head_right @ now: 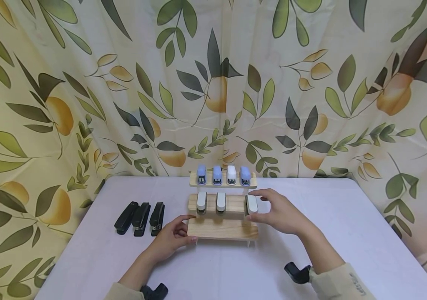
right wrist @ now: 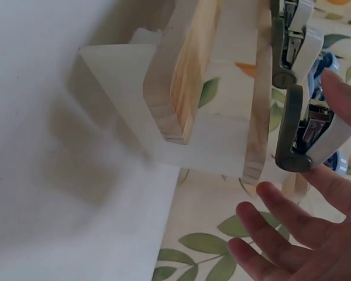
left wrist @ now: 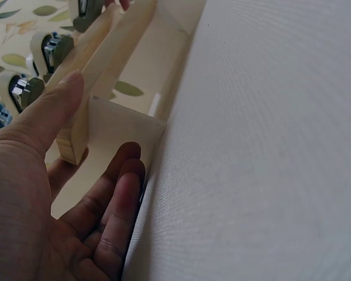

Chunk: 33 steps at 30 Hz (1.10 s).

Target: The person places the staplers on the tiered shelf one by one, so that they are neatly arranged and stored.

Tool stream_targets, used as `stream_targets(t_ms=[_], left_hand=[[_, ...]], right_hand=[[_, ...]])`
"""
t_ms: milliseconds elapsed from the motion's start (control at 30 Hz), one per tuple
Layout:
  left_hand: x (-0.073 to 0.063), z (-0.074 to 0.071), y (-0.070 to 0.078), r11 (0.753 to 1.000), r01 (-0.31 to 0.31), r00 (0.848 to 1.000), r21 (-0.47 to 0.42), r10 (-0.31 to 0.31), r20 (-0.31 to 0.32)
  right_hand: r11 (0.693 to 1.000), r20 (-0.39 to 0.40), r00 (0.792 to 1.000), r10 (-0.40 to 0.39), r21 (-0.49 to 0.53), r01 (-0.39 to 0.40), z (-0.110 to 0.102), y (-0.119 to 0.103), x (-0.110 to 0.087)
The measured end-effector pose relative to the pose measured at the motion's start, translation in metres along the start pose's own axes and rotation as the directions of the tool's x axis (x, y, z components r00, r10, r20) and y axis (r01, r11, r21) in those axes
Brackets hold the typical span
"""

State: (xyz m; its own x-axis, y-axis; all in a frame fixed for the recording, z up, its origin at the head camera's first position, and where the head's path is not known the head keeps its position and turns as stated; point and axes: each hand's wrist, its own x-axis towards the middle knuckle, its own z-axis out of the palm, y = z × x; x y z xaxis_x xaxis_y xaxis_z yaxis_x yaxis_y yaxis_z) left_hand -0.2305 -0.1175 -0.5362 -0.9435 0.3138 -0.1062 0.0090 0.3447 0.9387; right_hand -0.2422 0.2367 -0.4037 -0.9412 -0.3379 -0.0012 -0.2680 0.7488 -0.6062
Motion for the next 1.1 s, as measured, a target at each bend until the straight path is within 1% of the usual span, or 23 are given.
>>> stream_targets(t_ms=[233,400,567,700,833,1100], left_hand=[[0.000,0.000,0.000,1.000,-0.006,1.000,0.002,0.006,0.001],[0.000,0.000,-0.001,1.000,-0.004,1.000,0.000,0.004,0.001],[0.000,0.000,-0.001,1.000,0.000,1.000,0.005,0.000,0.000],[0.000,0.000,-0.001,1.000,0.005,1.000,0.008,-0.005,-0.002],[-0.001,0.001,0.000,1.000,0.009,1.000,0.007,-0.009,-0.002],[0.001,0.000,0.000,1.000,0.002,1.000,0.000,-0.002,0.001]], right_hand=[[1.000,0.023,1.000,0.005,0.025,-0.005,0.004,0.001,0.003],[0.999,0.039,0.999,0.023,0.040,-0.024,0.008,0.000,0.007],[0.998,0.038,0.999,0.024,0.055,-0.026,0.012,0.000,0.010],[0.998,0.031,0.999,0.009,0.062,-0.011,0.014,-0.002,0.012],[0.998,0.018,1.000,-0.021,0.061,0.020,0.017,-0.004,0.014],[0.998,0.009,1.000,-0.027,0.056,0.026,0.019,-0.006,0.017]])
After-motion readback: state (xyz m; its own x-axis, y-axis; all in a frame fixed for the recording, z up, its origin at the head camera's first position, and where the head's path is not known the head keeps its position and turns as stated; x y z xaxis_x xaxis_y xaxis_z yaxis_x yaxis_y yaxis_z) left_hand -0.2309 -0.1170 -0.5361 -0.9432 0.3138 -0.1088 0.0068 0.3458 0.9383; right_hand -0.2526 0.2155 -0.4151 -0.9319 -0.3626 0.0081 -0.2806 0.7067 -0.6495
